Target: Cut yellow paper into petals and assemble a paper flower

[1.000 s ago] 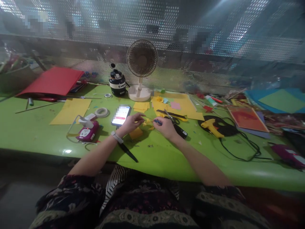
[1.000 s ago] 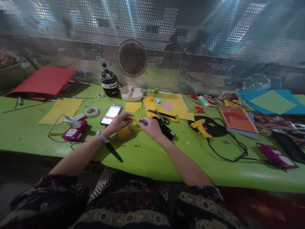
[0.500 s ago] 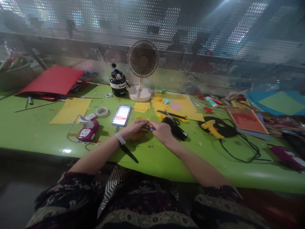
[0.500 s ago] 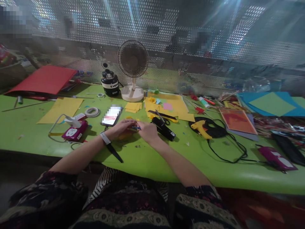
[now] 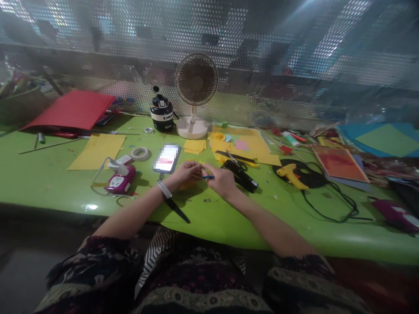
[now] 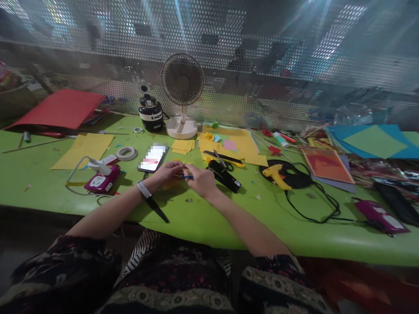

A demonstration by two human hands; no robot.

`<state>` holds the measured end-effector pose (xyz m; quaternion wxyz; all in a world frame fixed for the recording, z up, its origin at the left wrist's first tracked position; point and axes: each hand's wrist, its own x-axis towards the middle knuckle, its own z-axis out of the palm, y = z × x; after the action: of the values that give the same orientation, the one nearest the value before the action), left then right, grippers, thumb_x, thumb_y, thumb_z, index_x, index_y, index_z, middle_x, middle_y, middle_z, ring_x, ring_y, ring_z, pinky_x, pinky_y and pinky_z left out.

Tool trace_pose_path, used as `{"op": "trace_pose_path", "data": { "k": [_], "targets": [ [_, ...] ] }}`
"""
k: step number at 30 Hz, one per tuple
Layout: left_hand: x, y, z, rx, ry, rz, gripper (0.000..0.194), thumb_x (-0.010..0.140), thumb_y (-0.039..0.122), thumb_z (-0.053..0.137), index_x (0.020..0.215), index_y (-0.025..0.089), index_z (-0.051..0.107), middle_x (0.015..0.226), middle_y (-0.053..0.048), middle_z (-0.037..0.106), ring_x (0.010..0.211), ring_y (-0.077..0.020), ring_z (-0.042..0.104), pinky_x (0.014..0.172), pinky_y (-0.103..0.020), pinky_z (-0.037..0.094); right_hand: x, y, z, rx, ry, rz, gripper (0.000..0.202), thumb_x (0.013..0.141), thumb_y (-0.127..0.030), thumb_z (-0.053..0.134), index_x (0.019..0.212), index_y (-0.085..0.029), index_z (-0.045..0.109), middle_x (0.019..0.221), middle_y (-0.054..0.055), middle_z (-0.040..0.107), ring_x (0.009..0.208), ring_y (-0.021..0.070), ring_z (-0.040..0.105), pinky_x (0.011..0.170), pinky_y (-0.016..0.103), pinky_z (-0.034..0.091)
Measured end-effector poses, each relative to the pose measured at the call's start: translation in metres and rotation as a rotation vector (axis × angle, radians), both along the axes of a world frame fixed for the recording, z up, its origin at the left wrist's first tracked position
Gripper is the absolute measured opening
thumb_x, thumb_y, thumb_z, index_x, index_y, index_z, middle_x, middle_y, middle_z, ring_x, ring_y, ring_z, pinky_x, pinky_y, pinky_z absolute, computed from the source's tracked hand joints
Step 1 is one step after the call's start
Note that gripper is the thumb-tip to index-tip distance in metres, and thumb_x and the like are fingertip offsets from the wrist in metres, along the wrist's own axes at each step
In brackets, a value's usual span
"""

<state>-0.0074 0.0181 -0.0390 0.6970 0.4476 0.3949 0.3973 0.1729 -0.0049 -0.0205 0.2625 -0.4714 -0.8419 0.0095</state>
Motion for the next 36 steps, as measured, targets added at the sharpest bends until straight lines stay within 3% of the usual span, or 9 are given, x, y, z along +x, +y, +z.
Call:
{"op": "trace_pose_path", "data": {
  "k": [3, 6, 9, 13, 17, 20, 28, 36],
  "targets": [
    [0.000, 0.001, 0.001, 0.046, 0.026, -0.017, 0.020, 0.087, 0.030, 0.070, 0.088, 0.011, 0.064, 0.085, -0.007, 0.072, 0.074, -0.0140, 0.069, 0.076, -0.030, 0.055, 0.008, 0.006, 0.002, -0.110, 0.277, -0.036, 0.031, 0.092, -0.037, 0.055, 0.102, -0.015, 0.075, 0.082, 0.009, 0.076, 0.067, 0.0192, 0.066, 0.063, 0.028, 0.046],
    [0.001, 0.000, 0.000, 0.100, 0.028, -0.055, 0.023, 0.087, 0.033, 0.070, 0.088, 0.012, 0.063, 0.083, -0.006, 0.071, 0.073, -0.0135, 0.068, 0.075, -0.031, 0.055, 0.011, 0.010, 0.003, -0.283, 0.499, 0.018, 0.039, 0.088, -0.048, 0.058, 0.083, -0.013, 0.074, 0.075, 0.007, 0.072, 0.065, 0.0178, 0.062, 0.061, 0.027, 0.045],
    [0.003, -0.001, -0.003, 0.170, 0.042, -0.128, 0.023, 0.089, 0.035, 0.067, 0.088, 0.012, 0.064, 0.084, -0.006, 0.070, 0.073, -0.0128, 0.067, 0.075, -0.030, 0.054, 0.008, 0.012, 0.005, -0.452, 0.668, 0.056, 0.047, 0.080, -0.059, 0.064, 0.079, -0.013, 0.072, 0.068, 0.004, 0.067, 0.060, 0.0152, 0.056, 0.057, 0.027, 0.042],
    [0.004, -0.003, -0.005, 0.266, 0.094, -0.176, 0.027, 0.089, 0.039, 0.067, 0.093, 0.013, 0.067, 0.086, -0.007, 0.071, 0.076, -0.0134, 0.067, 0.079, -0.031, 0.053, 0.004, 0.011, 0.006, -0.578, 0.848, 0.015, 0.046, 0.065, -0.058, 0.077, 0.076, -0.014, 0.068, 0.062, 0.000, 0.060, 0.055, 0.0114, 0.048, 0.052, 0.026, 0.038],
    [0.003, -0.005, -0.005, 0.299, 0.109, -0.257, 0.035, 0.087, 0.047, 0.066, 0.096, 0.013, 0.068, 0.090, -0.009, 0.073, 0.080, -0.0149, 0.069, 0.082, -0.033, 0.053, 0.003, 0.011, 0.007, -0.677, 0.954, -0.013, 0.046, 0.059, -0.056, 0.082, 0.071, -0.016, 0.063, 0.054, -0.004, 0.051, 0.049, 0.0090, 0.042, 0.047, 0.024, 0.032],
    [0.001, -0.005, -0.006, 0.296, 0.127, -0.283, 0.037, 0.087, 0.049, 0.066, 0.097, 0.013, 0.068, 0.092, -0.009, 0.073, 0.083, -0.0159, 0.070, 0.084, -0.034, 0.054, 0.002, 0.010, 0.008, -0.691, 0.986, -0.018, 0.046, 0.059, -0.056, 0.082, 0.070, -0.017, 0.062, 0.053, -0.005, 0.049, 0.048, 0.0084, 0.039, 0.045, 0.024, 0.030],
    [0.004, -0.004, -0.007, 0.194, 0.058, -0.201, 0.028, 0.084, 0.038, 0.073, 0.091, 0.011, 0.067, 0.085, -0.008, 0.074, 0.077, -0.0137, 0.070, 0.080, -0.031, 0.055, 0.004, 0.018, 0.002, -0.555, 1.098, -0.115, 0.042, 0.061, -0.053, 0.081, 0.066, -0.020, 0.056, 0.051, -0.008, 0.040, 0.046, 0.0074, 0.031, 0.043, 0.025, 0.025],
    [0.000, 0.000, -0.007, 0.125, 0.059, -0.100, 0.017, 0.086, 0.027, 0.072, 0.089, 0.011, 0.067, 0.084, -0.006, 0.074, 0.074, -0.0119, 0.070, 0.076, -0.029, 0.057, 0.008, 0.021, 0.001, -0.530, 1.008, -0.140, 0.045, 0.063, -0.058, 0.077, 0.067, -0.021, 0.053, 0.052, -0.008, 0.037, 0.047, 0.0082, 0.029, 0.045, 0.026, 0.024]
  ]
}}
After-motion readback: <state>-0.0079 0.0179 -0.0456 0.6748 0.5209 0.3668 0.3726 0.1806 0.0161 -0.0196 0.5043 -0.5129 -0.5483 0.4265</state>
